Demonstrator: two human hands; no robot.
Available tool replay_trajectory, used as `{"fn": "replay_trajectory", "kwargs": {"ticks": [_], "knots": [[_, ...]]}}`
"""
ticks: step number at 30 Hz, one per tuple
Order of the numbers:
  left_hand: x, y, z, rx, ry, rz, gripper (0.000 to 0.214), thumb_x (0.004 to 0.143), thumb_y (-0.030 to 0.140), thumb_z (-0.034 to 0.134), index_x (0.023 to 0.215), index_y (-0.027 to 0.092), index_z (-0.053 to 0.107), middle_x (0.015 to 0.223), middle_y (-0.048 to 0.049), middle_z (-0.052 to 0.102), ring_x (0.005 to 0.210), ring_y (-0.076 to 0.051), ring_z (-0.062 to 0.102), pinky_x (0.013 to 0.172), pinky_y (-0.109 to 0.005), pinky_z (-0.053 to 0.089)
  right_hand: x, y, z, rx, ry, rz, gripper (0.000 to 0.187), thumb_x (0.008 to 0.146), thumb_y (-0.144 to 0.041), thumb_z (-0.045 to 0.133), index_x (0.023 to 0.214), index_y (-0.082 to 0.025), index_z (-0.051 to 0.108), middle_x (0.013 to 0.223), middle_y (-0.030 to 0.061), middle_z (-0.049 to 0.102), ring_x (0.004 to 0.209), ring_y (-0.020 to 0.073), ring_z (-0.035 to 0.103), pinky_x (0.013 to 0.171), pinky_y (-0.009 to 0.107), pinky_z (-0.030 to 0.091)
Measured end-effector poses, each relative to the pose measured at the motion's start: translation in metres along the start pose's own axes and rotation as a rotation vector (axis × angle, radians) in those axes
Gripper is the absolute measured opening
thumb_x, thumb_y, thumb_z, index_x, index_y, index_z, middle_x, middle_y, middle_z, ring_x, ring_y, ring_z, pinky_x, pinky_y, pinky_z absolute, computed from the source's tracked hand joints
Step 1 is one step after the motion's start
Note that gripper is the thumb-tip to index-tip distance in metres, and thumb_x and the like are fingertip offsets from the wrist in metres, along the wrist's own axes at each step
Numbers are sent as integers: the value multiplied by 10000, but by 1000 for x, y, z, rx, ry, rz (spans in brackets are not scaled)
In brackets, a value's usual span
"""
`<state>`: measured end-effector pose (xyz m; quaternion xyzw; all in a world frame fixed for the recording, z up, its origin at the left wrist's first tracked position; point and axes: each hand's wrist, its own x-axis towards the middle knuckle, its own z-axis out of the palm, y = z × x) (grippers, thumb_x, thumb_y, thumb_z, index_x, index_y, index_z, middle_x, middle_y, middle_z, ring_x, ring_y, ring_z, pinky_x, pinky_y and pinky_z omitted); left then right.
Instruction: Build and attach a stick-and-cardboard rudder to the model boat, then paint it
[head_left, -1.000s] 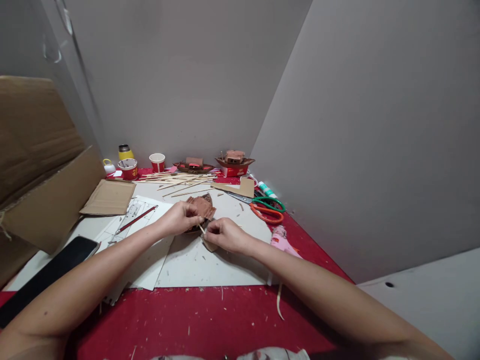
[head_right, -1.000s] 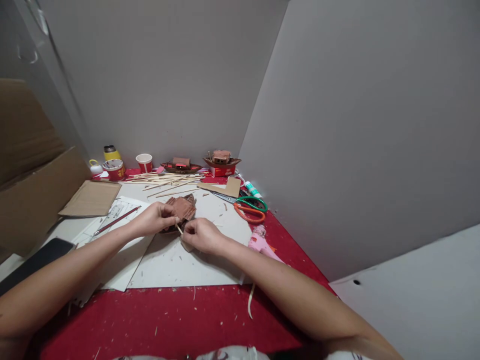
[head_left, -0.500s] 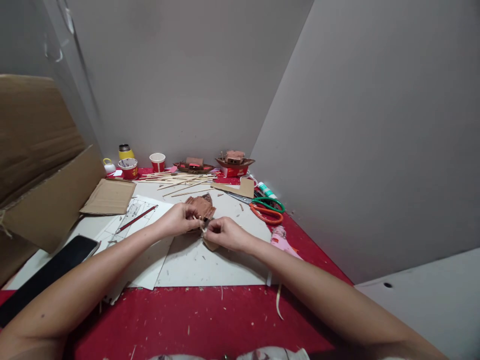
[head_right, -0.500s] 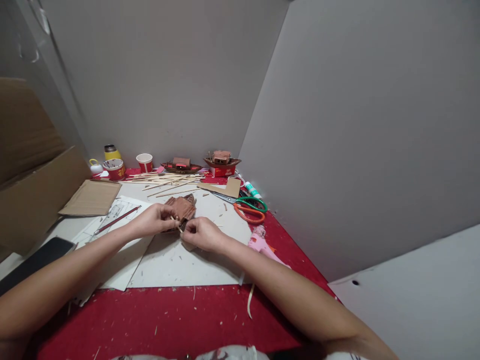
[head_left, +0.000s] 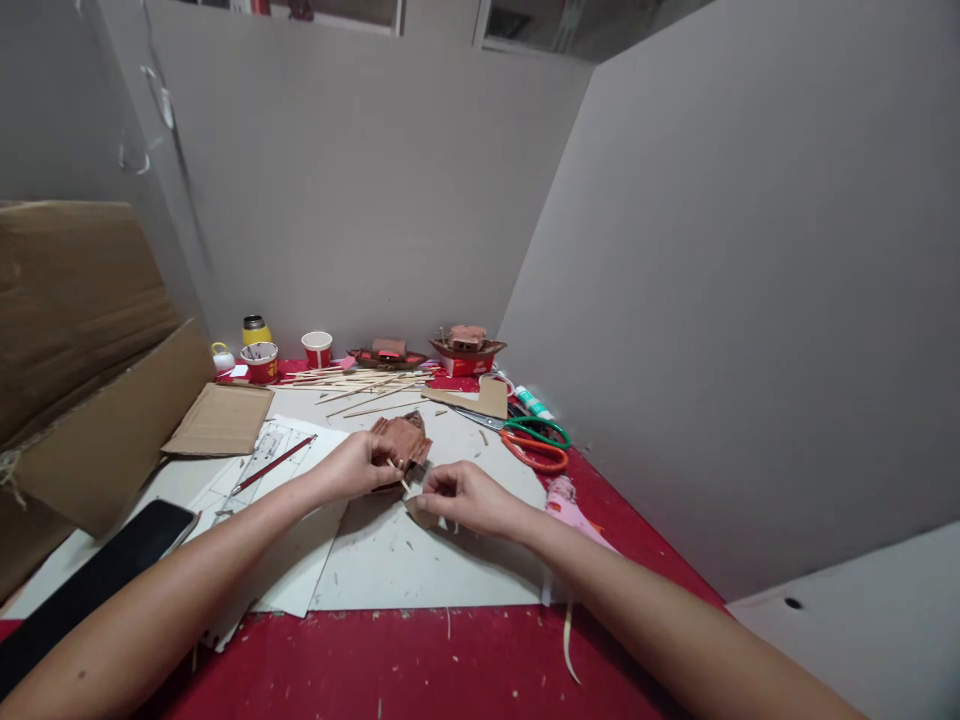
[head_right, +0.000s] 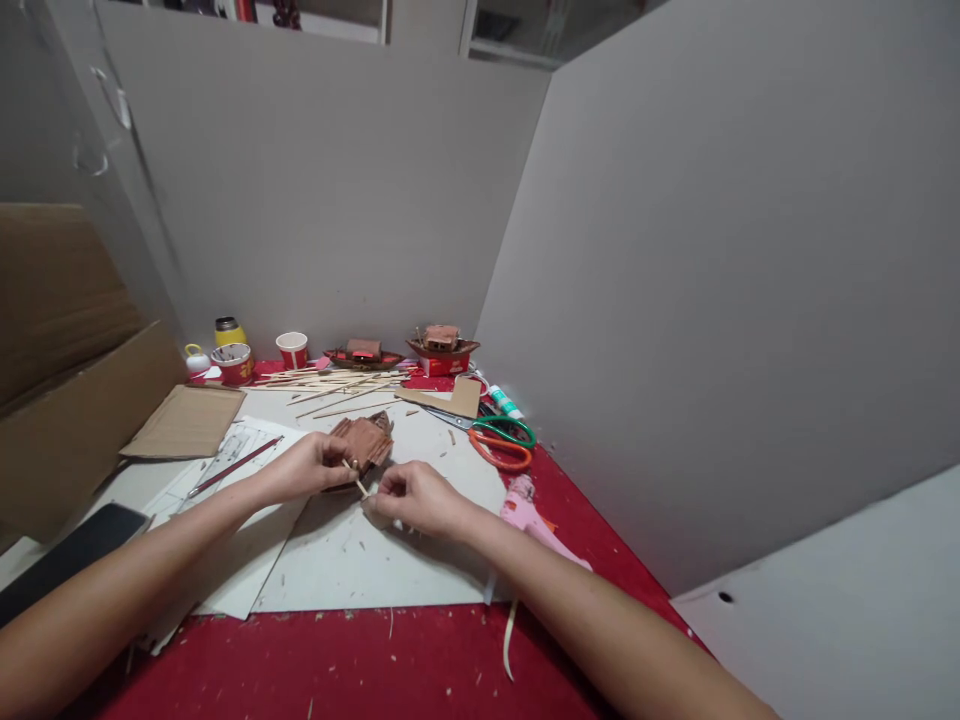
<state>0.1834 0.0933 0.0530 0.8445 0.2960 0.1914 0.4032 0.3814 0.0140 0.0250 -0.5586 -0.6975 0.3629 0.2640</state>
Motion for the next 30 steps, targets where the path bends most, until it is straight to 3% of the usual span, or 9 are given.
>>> {"fn": "replay_trajectory", "kwargs": {"ticks": [5, 10, 13, 18, 24, 27, 30], "knots": [[-1, 0, 0, -8, 1, -28, 82, 696, 219, 614, 662, 151, 647, 584, 33, 541, 573, -121, 459, 543, -229, 308, -19, -11, -21, 18, 41, -13, 197, 776, -320, 603, 654, -164, 604, 585, -24, 538, 556, 106, 464, 537, 226, 354], [-5, 5, -4, -51, 34, -47, 185, 704, 283, 654, 814, 141, 700, 648, 7, 604, 577, -128, 487, 533, -234, 339, -43, -10, -41, 37, 117, 7, 278, 790, -428, 607, 689, -169, 623, 622, -1, 565, 577, 124, 485, 542, 244, 374], [-13, 8, -11, -68, 151, -72, 277, 723, 340, 668, 913, 140, 698, 621, 19, 579, 548, -120, 456, 513, -231, 319, -58, -5, -46, 58, 162, 35, 317, 794, -469, 598, 706, -166, 630, 662, 26, 600, 593, 137, 518, 549, 255, 411], [-34, 7, -21, -108, 442, -104, 280, 770, 331, 609, 973, 148, 672, 521, 82, 398, 495, -100, 348, 501, -227, 273, -89, -2, -48, 105, 263, 56, 358, 812, -517, 597, 738, -169, 632, 655, 14, 568, 568, 127, 506, 535, 251, 418], [-57, -9, -22, -169, 692, -141, 218, 715, 256, 593, 890, 150, 669, 528, 84, 377, 474, -88, 312, 469, -220, 246, -126, 5, -46, 318, 404, 79, 436, 840, -523, 640, 1111, -182, 621, 633, -24, 553, 540, 118, 503, 525, 242, 426], [-65, -11, -21, -208, 770, -154, 244, 696, 239, 588, 912, 150, 658, 562, 73, 437, 461, -83, 342, 462, -218, 275, -137, 6, -38, 486, 373, 71, 522, 865, -504, 637, 1281, -208, 530, 767, 16, 642, 568, 116, 537, 547, 243, 461], [-72, -4, -17, -245, 791, -149, 263, 703, 254, 619, 943, 151, 650, 581, 68, 472, 460, -82, 383, 471, -216, 317, -145, 3, -23, 744, 253, 30, 686, 888, -554, 580, 1454, -256, 333, 1022, 103, 687, 623, 140, 619, 511, 240, 480]]}}
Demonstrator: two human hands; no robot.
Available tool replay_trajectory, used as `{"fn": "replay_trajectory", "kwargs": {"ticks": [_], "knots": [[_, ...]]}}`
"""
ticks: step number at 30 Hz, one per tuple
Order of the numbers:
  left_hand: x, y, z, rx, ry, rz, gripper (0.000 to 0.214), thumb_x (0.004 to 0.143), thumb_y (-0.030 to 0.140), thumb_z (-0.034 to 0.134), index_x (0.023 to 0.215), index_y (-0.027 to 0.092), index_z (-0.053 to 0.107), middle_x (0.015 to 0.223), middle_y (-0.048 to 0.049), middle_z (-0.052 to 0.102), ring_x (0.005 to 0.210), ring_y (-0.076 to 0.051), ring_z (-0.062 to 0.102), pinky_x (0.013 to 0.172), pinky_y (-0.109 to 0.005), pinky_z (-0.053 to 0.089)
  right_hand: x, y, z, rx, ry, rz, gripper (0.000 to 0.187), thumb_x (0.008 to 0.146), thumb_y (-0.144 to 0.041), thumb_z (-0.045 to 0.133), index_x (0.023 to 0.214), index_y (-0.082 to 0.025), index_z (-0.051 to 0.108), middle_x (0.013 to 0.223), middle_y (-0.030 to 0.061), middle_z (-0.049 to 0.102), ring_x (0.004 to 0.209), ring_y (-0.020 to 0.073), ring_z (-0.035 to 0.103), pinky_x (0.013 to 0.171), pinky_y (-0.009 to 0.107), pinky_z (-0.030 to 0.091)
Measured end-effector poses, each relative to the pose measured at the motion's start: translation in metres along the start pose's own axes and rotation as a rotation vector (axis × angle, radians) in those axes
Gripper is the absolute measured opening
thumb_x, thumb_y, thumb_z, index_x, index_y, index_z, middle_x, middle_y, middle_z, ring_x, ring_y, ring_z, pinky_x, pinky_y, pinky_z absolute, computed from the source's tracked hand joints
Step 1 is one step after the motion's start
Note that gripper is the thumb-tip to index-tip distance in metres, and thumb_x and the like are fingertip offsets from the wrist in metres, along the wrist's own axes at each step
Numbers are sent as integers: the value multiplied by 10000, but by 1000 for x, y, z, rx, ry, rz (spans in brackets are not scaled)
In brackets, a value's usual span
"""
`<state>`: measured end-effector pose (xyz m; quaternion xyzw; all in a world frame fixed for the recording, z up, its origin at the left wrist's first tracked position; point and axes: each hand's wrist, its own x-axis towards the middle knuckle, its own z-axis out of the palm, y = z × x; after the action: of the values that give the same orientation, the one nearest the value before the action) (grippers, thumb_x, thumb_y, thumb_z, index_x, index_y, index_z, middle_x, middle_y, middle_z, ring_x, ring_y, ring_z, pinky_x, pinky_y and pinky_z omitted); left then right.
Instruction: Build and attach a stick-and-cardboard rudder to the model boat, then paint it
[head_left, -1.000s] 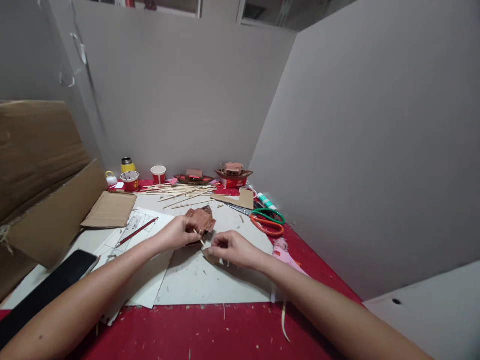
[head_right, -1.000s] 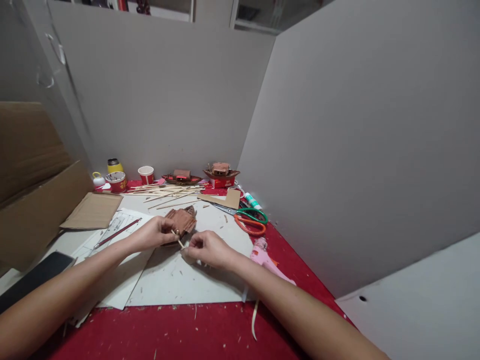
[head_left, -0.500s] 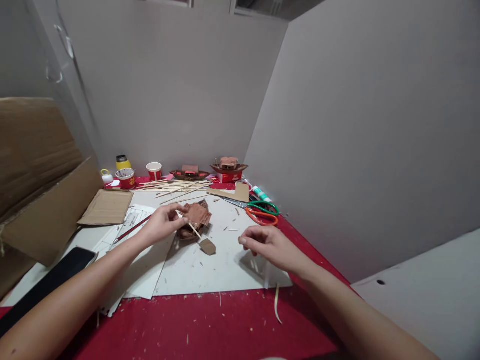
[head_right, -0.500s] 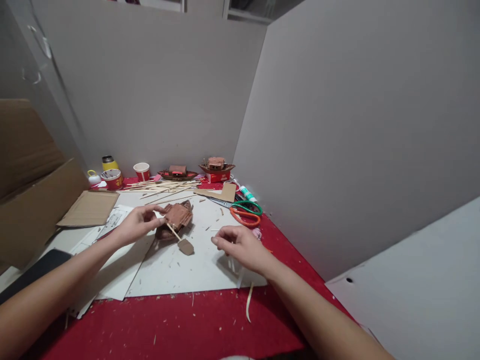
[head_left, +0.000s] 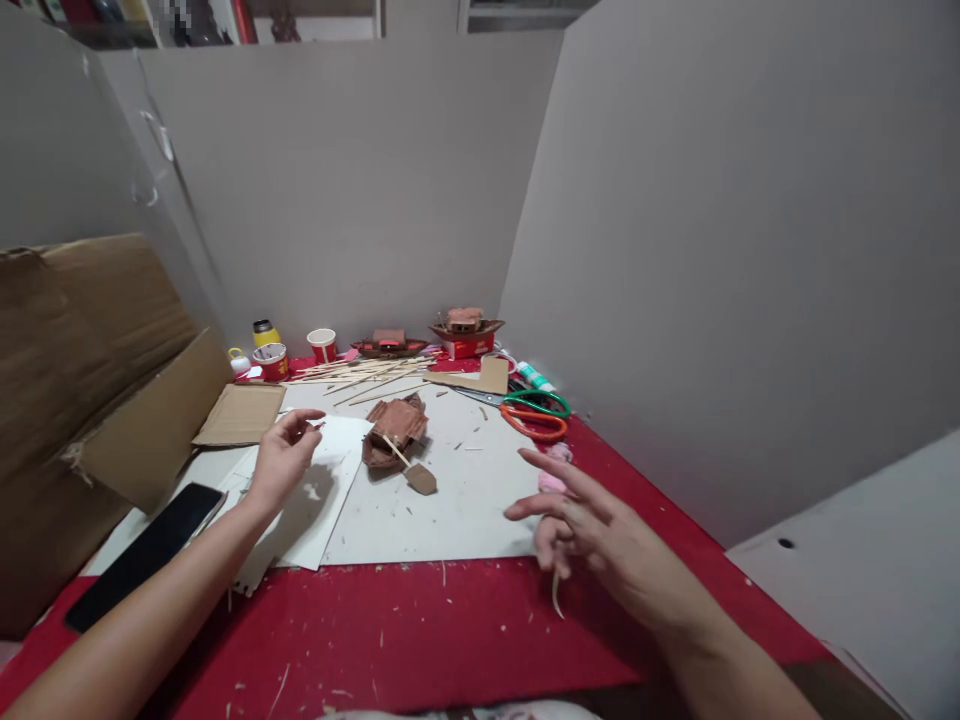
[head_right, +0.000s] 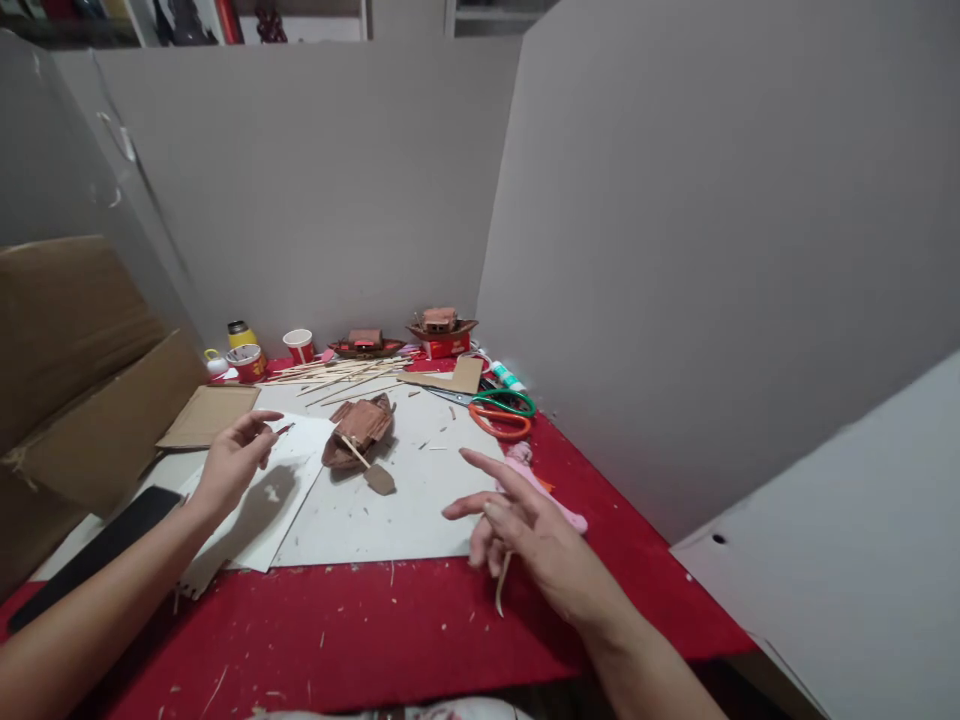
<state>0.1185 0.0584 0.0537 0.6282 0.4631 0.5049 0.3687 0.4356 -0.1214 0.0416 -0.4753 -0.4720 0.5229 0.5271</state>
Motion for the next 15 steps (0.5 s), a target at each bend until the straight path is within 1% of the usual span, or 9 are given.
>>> {"fn": "replay_trajectory", "kwargs": {"ticks": [1, 3, 6, 10, 11, 13, 15], "knots": [[-4, 2, 1, -11, -2, -1, 262, 710, 259, 627, 948, 151, 650, 579, 69, 473, 461, -82, 393, 473, -214, 327, -4, 3, 4, 91, -46, 4, 737, 890, -582, 559, 1488, -267, 265, 1071, 124, 684, 641, 151, 642, 494, 234, 479], [-13, 7, 4, -28, -12, -2, 251, 726, 264, 634, 949, 152, 651, 570, 72, 467, 461, -83, 402, 469, -209, 334, -10, 7, 10, 252, -123, -5, 815, 880, -627, 538, 1518, -269, 180, 1099, 146, 690, 657, 164, 669, 479, 221, 477], [-27, 11, 14, -47, -41, -4, 229, 750, 277, 634, 949, 163, 642, 553, 80, 447, 449, -82, 384, 445, -198, 321, -19, 13, 13, 416, -194, -14, 871, 866, -665, 528, 1533, -267, 133, 1061, 142, 716, 657, 170, 687, 498, 222, 495], [-50, 13, 32, -47, -86, -15, 172, 797, 299, 617, 929, 188, 617, 495, 97, 385, 422, -84, 338, 414, -184, 282, -39, 22, 10, 546, -258, 37, 846, 887, -718, 413, 1542, -278, 107, 996, 121, 744, 618, 172, 695, 475, 222, 492], [-56, 12, 37, -33, -94, -16, 158, 811, 303, 609, 923, 192, 612, 481, 97, 379, 417, -85, 331, 407, -180, 271, -47, 25, 8, 550, -256, 53, 843, 892, -725, 387, 1545, -272, 106, 969, 116, 749, 607, 172, 695, 469, 220, 485], [-68, 10, 45, 15, -110, -3, 150, 840, 321, 589, 923, 197, 605, 467, 94, 384, 414, -89, 326, 397, -177, 256, -65, 32, 4, 499, -203, 67, 853, 898, -722, 375, 1550, -243, 104, 875, 96, 752, 576, 169, 687, 475, 223, 476], [-78, 8, 50, 86, -138, 40, 170, 864, 347, 570, 943, 201, 605, 469, 88, 395, 419, -95, 334, 393, -181, 257, -86, 39, -3, 363, -82, 48, 854, 907, -696, 396, 1552, -212, 116, 777, 64, 733, 554, 164, 668, 506, 240, 481]]}}
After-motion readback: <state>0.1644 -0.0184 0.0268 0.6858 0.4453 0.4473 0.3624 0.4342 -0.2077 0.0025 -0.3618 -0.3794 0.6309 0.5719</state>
